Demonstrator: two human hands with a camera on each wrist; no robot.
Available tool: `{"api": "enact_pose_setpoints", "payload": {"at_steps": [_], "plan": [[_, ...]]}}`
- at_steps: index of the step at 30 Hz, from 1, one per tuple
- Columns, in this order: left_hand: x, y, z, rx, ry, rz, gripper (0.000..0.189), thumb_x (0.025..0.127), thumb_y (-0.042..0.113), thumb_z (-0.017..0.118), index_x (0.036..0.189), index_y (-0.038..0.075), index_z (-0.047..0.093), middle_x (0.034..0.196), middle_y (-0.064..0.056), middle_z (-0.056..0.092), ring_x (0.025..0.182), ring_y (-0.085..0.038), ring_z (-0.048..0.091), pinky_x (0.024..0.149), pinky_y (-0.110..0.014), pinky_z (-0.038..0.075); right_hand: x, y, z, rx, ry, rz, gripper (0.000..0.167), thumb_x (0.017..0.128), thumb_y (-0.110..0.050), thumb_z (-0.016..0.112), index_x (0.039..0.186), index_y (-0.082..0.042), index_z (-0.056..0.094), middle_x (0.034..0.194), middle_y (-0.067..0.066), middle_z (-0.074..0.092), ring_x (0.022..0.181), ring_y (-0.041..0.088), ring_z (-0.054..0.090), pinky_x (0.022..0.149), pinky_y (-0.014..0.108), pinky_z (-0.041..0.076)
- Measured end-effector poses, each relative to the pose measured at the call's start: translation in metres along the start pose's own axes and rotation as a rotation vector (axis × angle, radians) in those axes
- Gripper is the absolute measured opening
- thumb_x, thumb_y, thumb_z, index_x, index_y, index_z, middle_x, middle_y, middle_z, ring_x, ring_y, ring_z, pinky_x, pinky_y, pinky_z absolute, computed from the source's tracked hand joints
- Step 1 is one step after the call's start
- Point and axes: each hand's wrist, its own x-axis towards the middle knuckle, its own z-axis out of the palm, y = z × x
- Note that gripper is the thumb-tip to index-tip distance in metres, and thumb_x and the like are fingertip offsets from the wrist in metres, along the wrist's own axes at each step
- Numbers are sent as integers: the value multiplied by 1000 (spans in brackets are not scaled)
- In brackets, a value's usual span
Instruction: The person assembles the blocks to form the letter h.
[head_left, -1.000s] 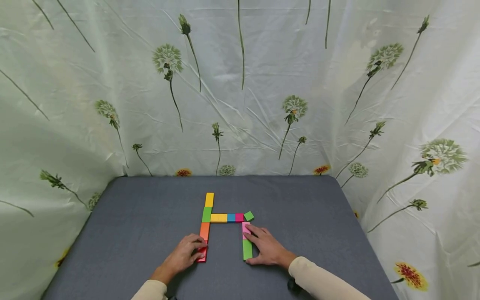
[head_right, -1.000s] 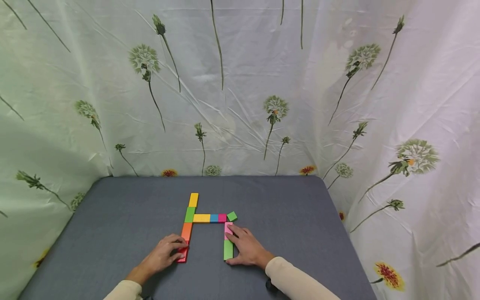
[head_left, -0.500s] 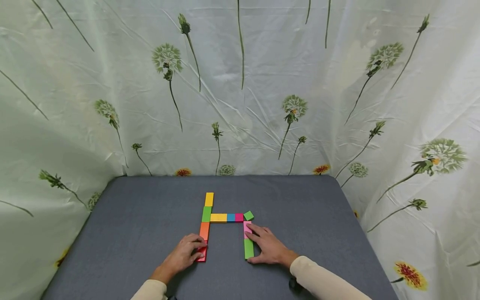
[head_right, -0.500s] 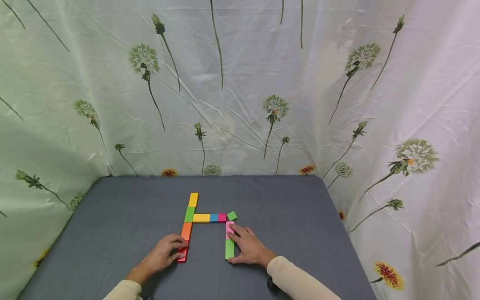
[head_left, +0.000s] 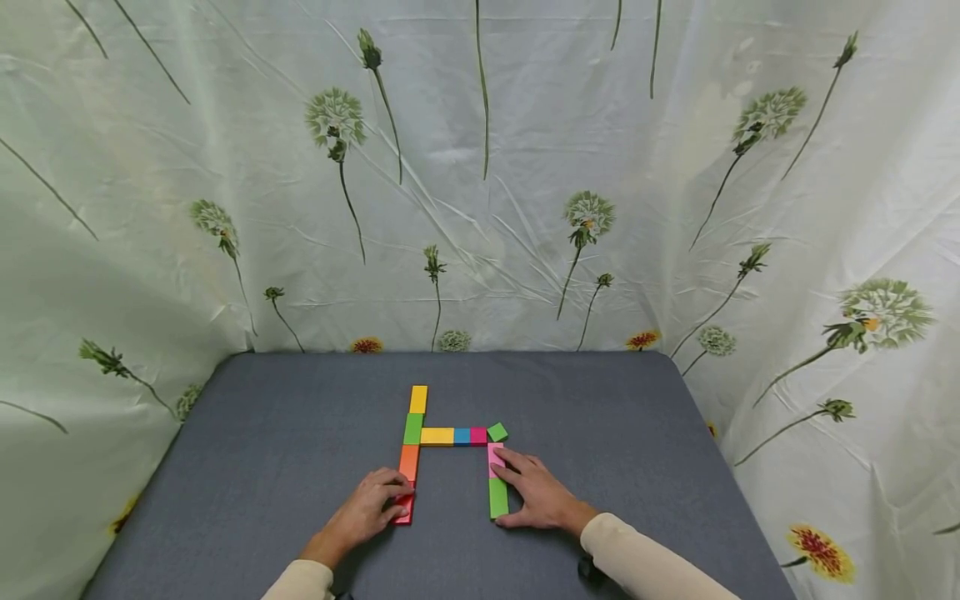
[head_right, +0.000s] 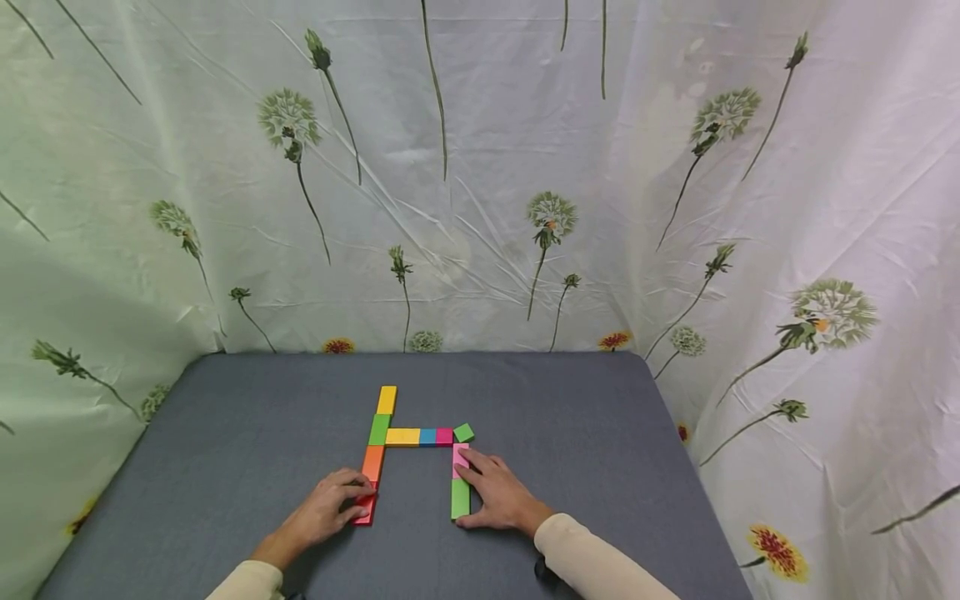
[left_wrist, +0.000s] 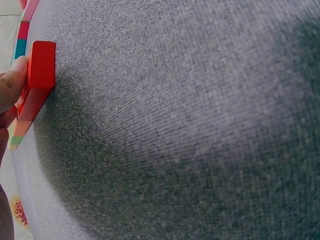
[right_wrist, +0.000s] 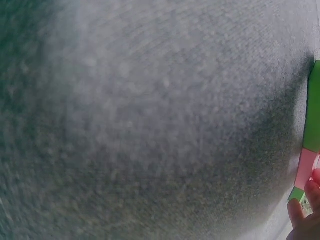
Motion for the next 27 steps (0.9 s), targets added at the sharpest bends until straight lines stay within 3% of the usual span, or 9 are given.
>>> {"api": "enact_pose_setpoints", "payload": {"at_steps": [14, 22, 27], "plan": [[-1, -1, 1, 22, 41, 32, 24, 75, 13, 81, 97, 7, 75, 97, 5, 60, 93, -15, 56, 82, -40, 49, 1, 0, -1, 27, -3, 11, 86, 80, -60, 68, 147, -13, 40, 156, 5, 27, 139, 24, 31, 110, 46, 30], [0, 1, 0, -1, -6, 6, 23, 78, 11, 79, 100, 6, 74, 100, 4, 59, 95, -15, 55, 84, -40, 48, 2, 1, -2, 62, 12, -2, 87, 78, -59, 71, 146, -14, 43, 155, 4, 28, 140, 23, 29, 110, 47, 29], [2, 1, -2, -15, -22, -11, 23, 79, 11, 78, 101, 6, 74, 101, 3, 60, 96, -17, 55, 85, -40, 48, -2, 6, -1, 149, 80, 17, 82, 80, -59, 69, 144, -15, 45, 155, 3, 29, 139, 26, 30, 107, 52, 32]]}}
